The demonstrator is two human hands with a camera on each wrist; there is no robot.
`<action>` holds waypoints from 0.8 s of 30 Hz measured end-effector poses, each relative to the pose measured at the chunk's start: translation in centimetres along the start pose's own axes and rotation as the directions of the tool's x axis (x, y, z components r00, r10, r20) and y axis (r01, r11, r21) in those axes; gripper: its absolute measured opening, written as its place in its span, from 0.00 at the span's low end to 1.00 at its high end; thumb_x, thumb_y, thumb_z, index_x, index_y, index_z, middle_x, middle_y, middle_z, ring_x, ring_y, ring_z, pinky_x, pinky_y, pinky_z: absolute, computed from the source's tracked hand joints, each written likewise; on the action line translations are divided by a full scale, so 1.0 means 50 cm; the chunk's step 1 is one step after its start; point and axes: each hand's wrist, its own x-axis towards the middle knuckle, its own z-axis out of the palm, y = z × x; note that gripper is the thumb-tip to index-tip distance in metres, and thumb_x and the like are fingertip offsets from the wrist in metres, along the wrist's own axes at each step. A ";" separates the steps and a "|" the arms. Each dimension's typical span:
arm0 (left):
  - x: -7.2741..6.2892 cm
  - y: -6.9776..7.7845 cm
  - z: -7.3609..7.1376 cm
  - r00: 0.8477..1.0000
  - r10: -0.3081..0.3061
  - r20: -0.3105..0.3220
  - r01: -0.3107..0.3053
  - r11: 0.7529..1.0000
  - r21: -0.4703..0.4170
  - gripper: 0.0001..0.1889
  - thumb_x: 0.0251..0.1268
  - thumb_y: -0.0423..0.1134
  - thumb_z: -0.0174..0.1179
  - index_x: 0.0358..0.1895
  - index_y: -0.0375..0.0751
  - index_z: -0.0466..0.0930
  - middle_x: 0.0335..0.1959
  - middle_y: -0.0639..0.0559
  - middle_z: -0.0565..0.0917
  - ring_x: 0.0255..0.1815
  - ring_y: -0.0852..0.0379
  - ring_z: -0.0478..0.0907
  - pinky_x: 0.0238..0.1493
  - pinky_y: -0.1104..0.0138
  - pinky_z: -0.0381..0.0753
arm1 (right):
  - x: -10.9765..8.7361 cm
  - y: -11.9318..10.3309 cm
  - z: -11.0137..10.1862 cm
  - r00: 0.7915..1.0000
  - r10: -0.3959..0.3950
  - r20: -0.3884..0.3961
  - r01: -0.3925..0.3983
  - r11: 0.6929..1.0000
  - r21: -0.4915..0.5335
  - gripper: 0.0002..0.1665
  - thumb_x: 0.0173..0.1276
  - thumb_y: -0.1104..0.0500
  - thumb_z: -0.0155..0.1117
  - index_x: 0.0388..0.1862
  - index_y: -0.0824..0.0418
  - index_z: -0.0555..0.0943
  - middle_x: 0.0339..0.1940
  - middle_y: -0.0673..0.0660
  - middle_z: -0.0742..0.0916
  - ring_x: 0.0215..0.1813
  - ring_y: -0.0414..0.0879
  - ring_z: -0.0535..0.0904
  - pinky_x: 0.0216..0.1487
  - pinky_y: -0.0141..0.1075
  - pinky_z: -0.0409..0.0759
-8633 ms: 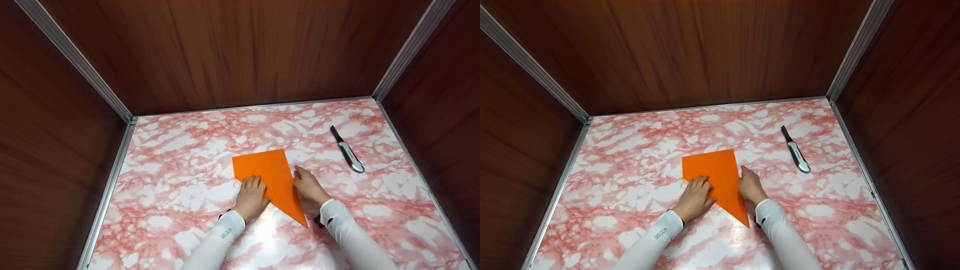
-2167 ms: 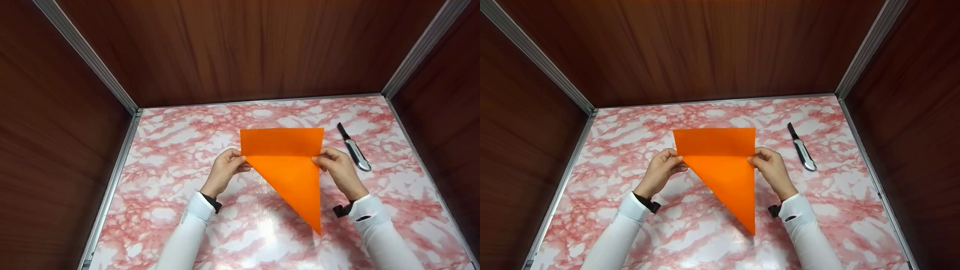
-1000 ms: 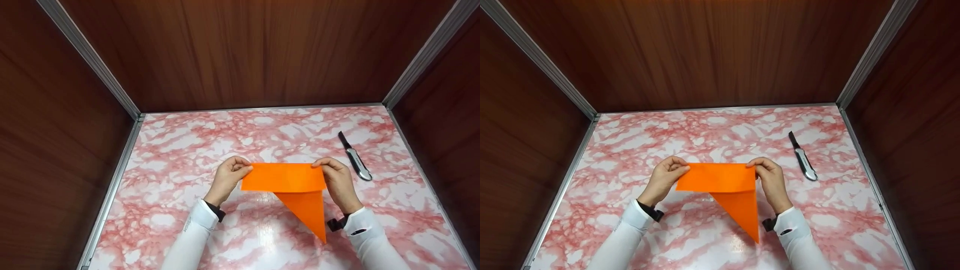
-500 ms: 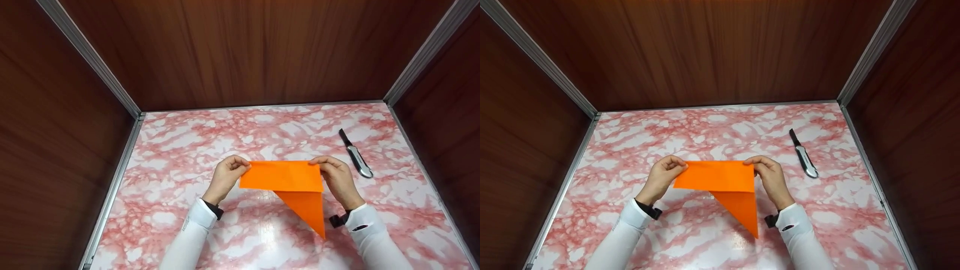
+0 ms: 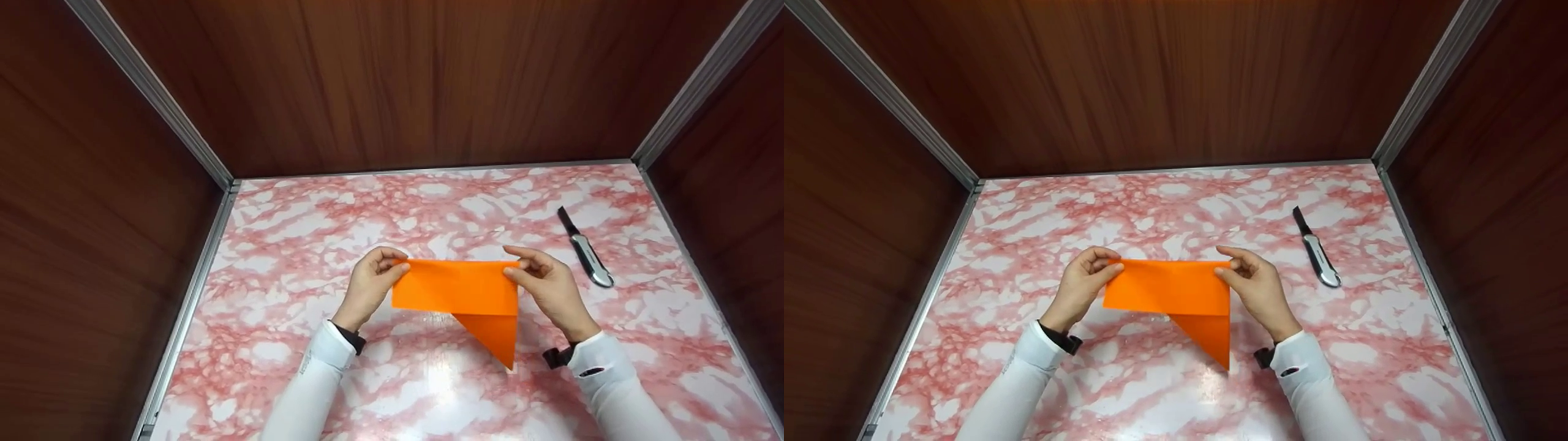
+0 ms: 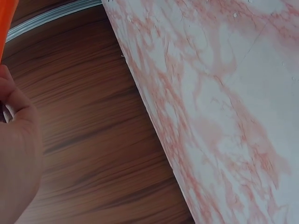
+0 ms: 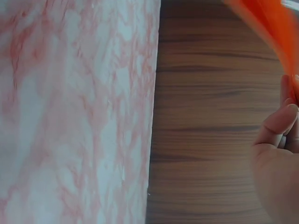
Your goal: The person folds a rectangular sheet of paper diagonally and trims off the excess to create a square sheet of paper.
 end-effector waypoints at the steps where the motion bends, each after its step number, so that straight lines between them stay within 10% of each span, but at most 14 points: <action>1: 0.001 0.001 0.000 1.000 0.016 0.002 -0.016 1.000 0.007 0.12 0.64 0.37 0.66 0.47 0.36 0.79 0.37 0.43 0.84 0.37 0.49 0.80 0.38 0.65 0.77 | 0.000 0.000 -0.001 1.000 -0.010 0.005 0.010 0.999 -0.030 0.27 0.63 0.54 0.70 0.61 0.58 0.80 0.37 0.62 0.80 0.37 0.50 0.77 0.40 0.31 0.78; 15: -0.012 0.033 0.009 0.995 0.099 -0.015 -0.096 0.984 0.153 0.07 0.66 0.35 0.63 0.45 0.44 0.78 0.40 0.49 0.83 0.41 0.52 0.81 0.43 0.61 0.79 | 0.002 -0.016 -0.005 0.997 0.083 0.003 -0.079 0.960 -0.268 0.17 0.62 0.44 0.70 0.42 0.54 0.87 0.35 0.55 0.87 0.37 0.51 0.79 0.37 0.35 0.75; 24: -0.015 0.053 0.003 0.997 0.080 -0.016 -0.078 0.992 0.096 0.11 0.65 0.31 0.62 0.49 0.40 0.79 0.39 0.45 0.86 0.43 0.50 0.81 0.45 0.62 0.79 | -0.001 -0.033 -0.001 0.998 0.041 -0.055 -0.058 0.939 -0.340 0.15 0.58 0.42 0.73 0.36 0.50 0.89 0.36 0.49 0.89 0.36 0.46 0.80 0.34 0.34 0.77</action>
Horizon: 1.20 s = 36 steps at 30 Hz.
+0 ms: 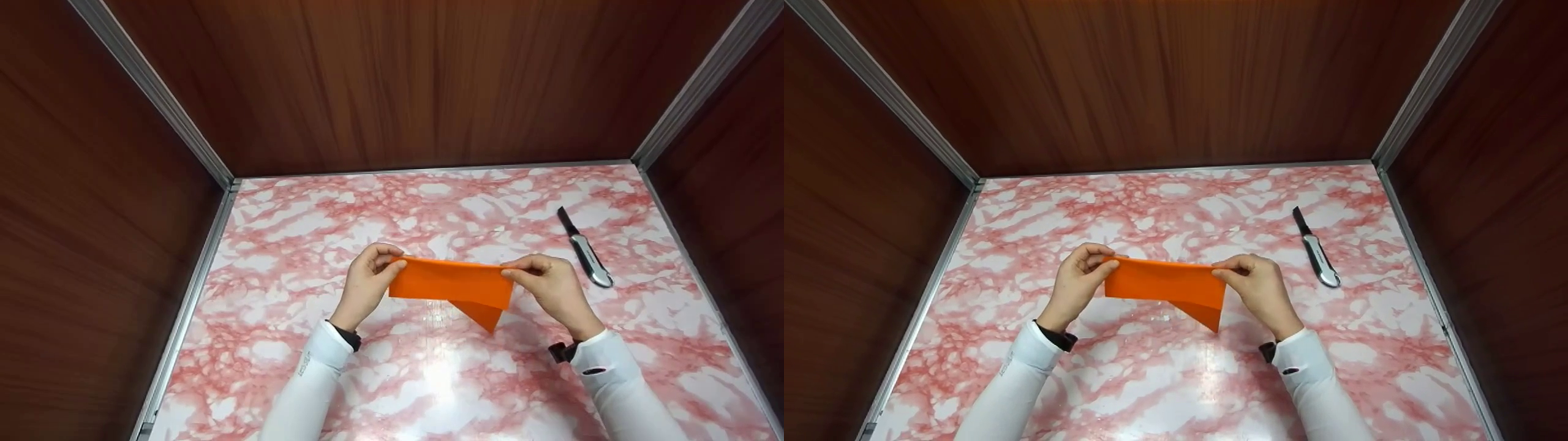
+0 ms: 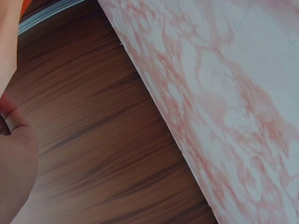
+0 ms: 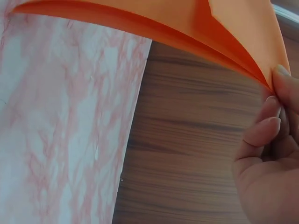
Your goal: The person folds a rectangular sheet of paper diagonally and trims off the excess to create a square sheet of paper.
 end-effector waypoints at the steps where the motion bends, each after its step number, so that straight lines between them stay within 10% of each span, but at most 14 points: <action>1: 0.001 -0.006 -0.002 1.000 -0.005 0.006 0.005 1.000 0.010 0.12 0.65 0.33 0.63 0.51 0.42 0.80 0.39 0.47 0.86 0.43 0.51 0.82 0.46 0.62 0.79 | -0.001 -0.001 0.000 1.000 -0.013 -0.007 0.013 1.000 -0.002 0.14 0.58 0.43 0.73 0.36 0.49 0.89 0.37 0.48 0.88 0.36 0.45 0.81 0.34 0.33 0.77; 12: 0.003 -0.015 -0.029 0.997 0.013 0.074 -0.037 0.943 0.329 0.17 0.65 0.50 0.62 0.56 0.56 0.83 0.44 0.65 0.85 0.45 0.64 0.80 0.48 0.61 0.79 | -0.009 -0.002 -0.004 0.964 -0.263 -0.044 0.262 0.965 -0.021 0.05 0.61 0.53 0.72 0.37 0.44 0.89 0.37 0.44 0.86 0.35 0.41 0.76 0.31 0.27 0.73; 27: 0.005 -0.002 -0.048 0.991 -0.085 0.101 0.065 0.980 0.190 0.07 0.63 0.43 0.66 0.43 0.50 0.88 0.39 0.59 0.87 0.43 0.59 0.83 0.48 0.61 0.79 | -0.007 0.003 0.010 0.904 -0.416 -0.095 0.419 0.908 0.013 0.12 0.57 0.65 0.74 0.38 0.49 0.90 0.37 0.47 0.89 0.37 0.42 0.81 0.36 0.28 0.76; 33: 0.004 -0.012 -0.053 0.992 -0.046 0.120 -0.001 0.930 0.367 0.06 0.66 0.50 0.62 0.43 0.61 0.84 0.40 0.65 0.84 0.45 0.63 0.79 0.51 0.56 0.77 | -0.009 0.006 0.025 0.896 -0.434 -0.097 0.438 0.899 0.016 0.14 0.59 0.66 0.72 0.39 0.47 0.90 0.38 0.46 0.88 0.37 0.42 0.81 0.38 0.27 0.78; 36: 0.003 -0.006 -0.050 0.988 -0.012 0.153 -0.066 0.868 0.492 0.08 0.68 0.48 0.61 0.47 0.60 0.84 0.42 0.65 0.83 0.46 0.63 0.77 0.52 0.56 0.75 | -0.010 0.007 0.032 0.896 -0.433 -0.095 0.435 0.900 0.005 0.15 0.58 0.68 0.72 0.39 0.49 0.90 0.38 0.46 0.88 0.38 0.42 0.81 0.41 0.27 0.79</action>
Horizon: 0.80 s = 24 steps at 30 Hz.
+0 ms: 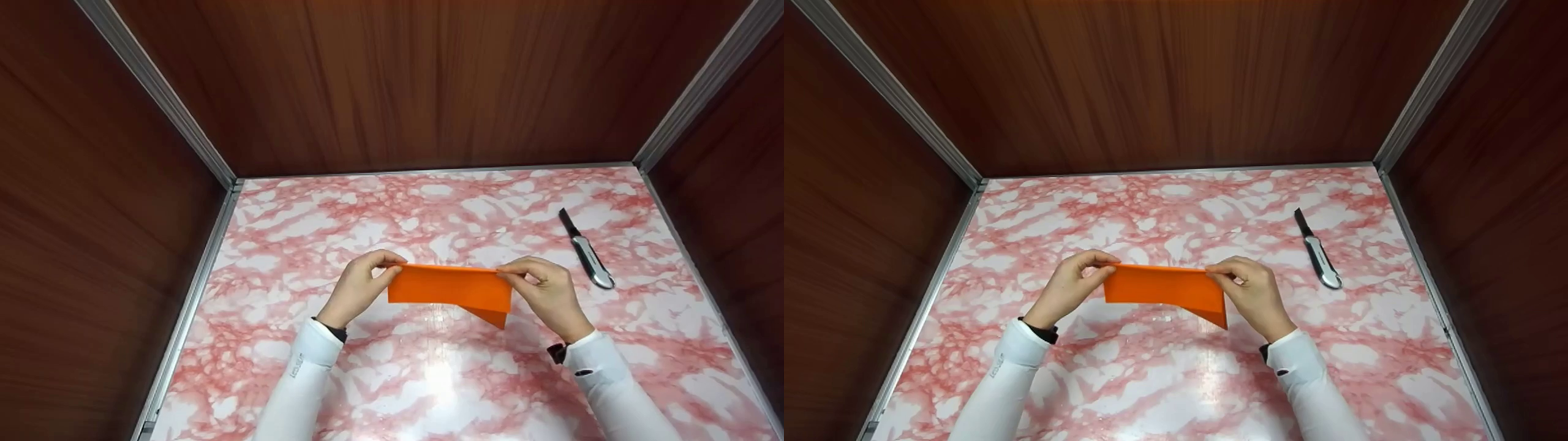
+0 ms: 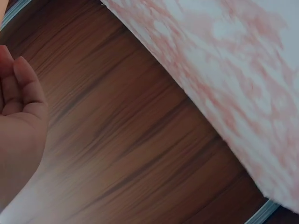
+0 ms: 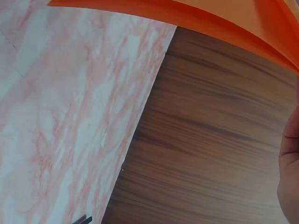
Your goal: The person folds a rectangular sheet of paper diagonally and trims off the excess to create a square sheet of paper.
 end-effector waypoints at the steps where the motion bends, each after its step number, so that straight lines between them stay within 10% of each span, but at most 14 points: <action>1: 0.002 0.004 0.000 1.000 0.030 0.002 -0.030 0.997 0.070 0.09 0.68 0.46 0.61 0.48 0.59 0.84 0.42 0.65 0.83 0.47 0.63 0.77 0.54 0.56 0.74 | 0.000 -0.001 0.002 1.000 -0.006 0.000 0.006 1.000 -0.003 0.15 0.58 0.69 0.72 0.39 0.51 0.90 0.38 0.46 0.88 0.39 0.42 0.82 0.41 0.27 0.79; 7: 0.017 0.039 0.015 0.973 0.227 0.032 -0.215 0.858 0.467 0.08 0.66 0.42 0.63 0.47 0.54 0.86 0.41 0.63 0.85 0.48 0.60 0.77 0.64 0.58 0.63 | 0.004 -0.031 0.016 0.996 -0.084 -0.021 0.083 0.996 -0.023 0.13 0.56 0.73 0.71 0.37 0.59 0.89 0.36 0.50 0.88 0.38 0.41 0.82 0.42 0.25 0.76; 12: 0.029 0.064 0.047 0.956 0.282 0.080 -0.276 0.774 0.571 0.04 0.65 0.42 0.64 0.40 0.53 0.85 0.36 0.63 0.85 0.42 0.60 0.79 0.61 0.59 0.65 | 0.005 -0.045 0.030 0.993 -0.112 -0.040 0.111 0.994 -0.009 0.13 0.55 0.73 0.72 0.36 0.60 0.89 0.35 0.51 0.88 0.37 0.42 0.82 0.41 0.25 0.75; 24: 0.038 0.107 0.107 0.955 0.275 0.115 -0.289 0.758 0.585 0.01 0.62 0.40 0.64 0.35 0.52 0.84 0.32 0.63 0.83 0.35 0.63 0.80 0.34 0.67 0.77 | 0.003 -0.041 0.059 0.987 -0.155 -0.031 0.156 0.988 0.016 0.13 0.55 0.74 0.71 0.37 0.61 0.89 0.34 0.51 0.88 0.36 0.42 0.81 0.39 0.28 0.76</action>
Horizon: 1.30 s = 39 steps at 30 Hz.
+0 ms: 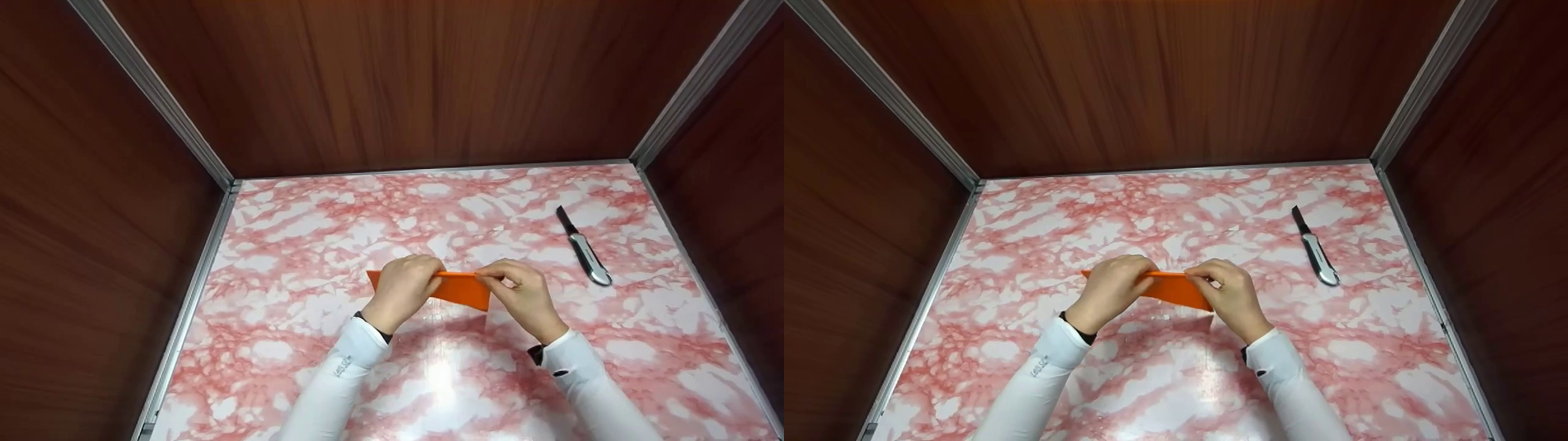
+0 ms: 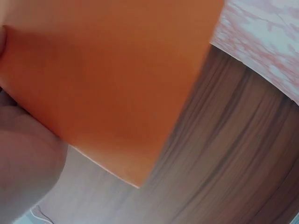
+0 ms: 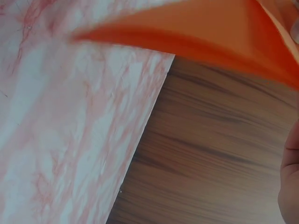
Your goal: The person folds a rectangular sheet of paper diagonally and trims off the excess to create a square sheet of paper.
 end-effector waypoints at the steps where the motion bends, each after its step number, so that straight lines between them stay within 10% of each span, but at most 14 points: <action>1: 0.000 0.001 0.000 1.000 -0.004 0.009 0.004 1.000 0.003 0.01 0.63 0.41 0.64 0.35 0.52 0.84 0.31 0.63 0.82 0.34 0.63 0.80 0.33 0.67 0.76 | -0.003 0.006 0.002 1.000 0.018 0.007 -0.018 1.000 0.008 0.13 0.56 0.73 0.72 0.37 0.60 0.88 0.34 0.51 0.88 0.36 0.42 0.81 0.39 0.29 0.76; 11: -0.004 0.003 -0.004 0.999 -0.029 0.017 0.029 1.000 0.012 0.04 0.63 0.45 0.65 0.30 0.54 0.82 0.28 0.64 0.82 0.31 0.62 0.80 0.29 0.66 0.76 | -0.018 0.034 0.004 0.927 0.352 0.131 -0.352 0.936 -0.025 0.11 0.61 0.47 0.72 0.43 0.41 0.87 0.35 0.40 0.87 0.34 0.41 0.79 0.34 0.34 0.75; 17: -0.001 0.003 -0.002 1.000 -0.015 0.012 0.015 1.000 -0.007 0.03 0.63 0.41 0.64 0.31 0.54 0.82 0.28 0.64 0.82 0.32 0.63 0.80 0.32 0.67 0.76 | -0.016 0.030 0.008 0.904 0.410 0.122 -0.413 0.911 -0.008 0.05 0.63 0.52 0.71 0.38 0.41 0.89 0.33 0.41 0.88 0.35 0.41 0.81 0.35 0.33 0.76; 29: 0.013 0.025 0.030 0.977 0.147 -0.155 -0.161 0.984 -0.080 0.10 0.70 0.51 0.57 0.41 0.53 0.84 0.36 0.65 0.83 0.36 0.67 0.79 0.38 0.72 0.76 | -0.015 0.033 0.027 0.929 0.361 0.078 -0.365 0.930 0.047 0.06 0.61 0.56 0.72 0.36 0.45 0.90 0.33 0.42 0.89 0.35 0.43 0.84 0.37 0.35 0.80; 39: 0.010 0.029 0.047 0.961 0.146 -0.237 -0.160 0.986 -0.040 0.07 0.68 0.48 0.61 0.33 0.51 0.81 0.30 0.63 0.81 0.30 0.63 0.78 0.31 0.71 0.75 | -0.017 0.036 0.037 0.955 0.287 0.074 -0.290 0.956 0.033 0.05 0.60 0.53 0.73 0.36 0.44 0.90 0.33 0.40 0.89 0.33 0.42 0.84 0.33 0.35 0.80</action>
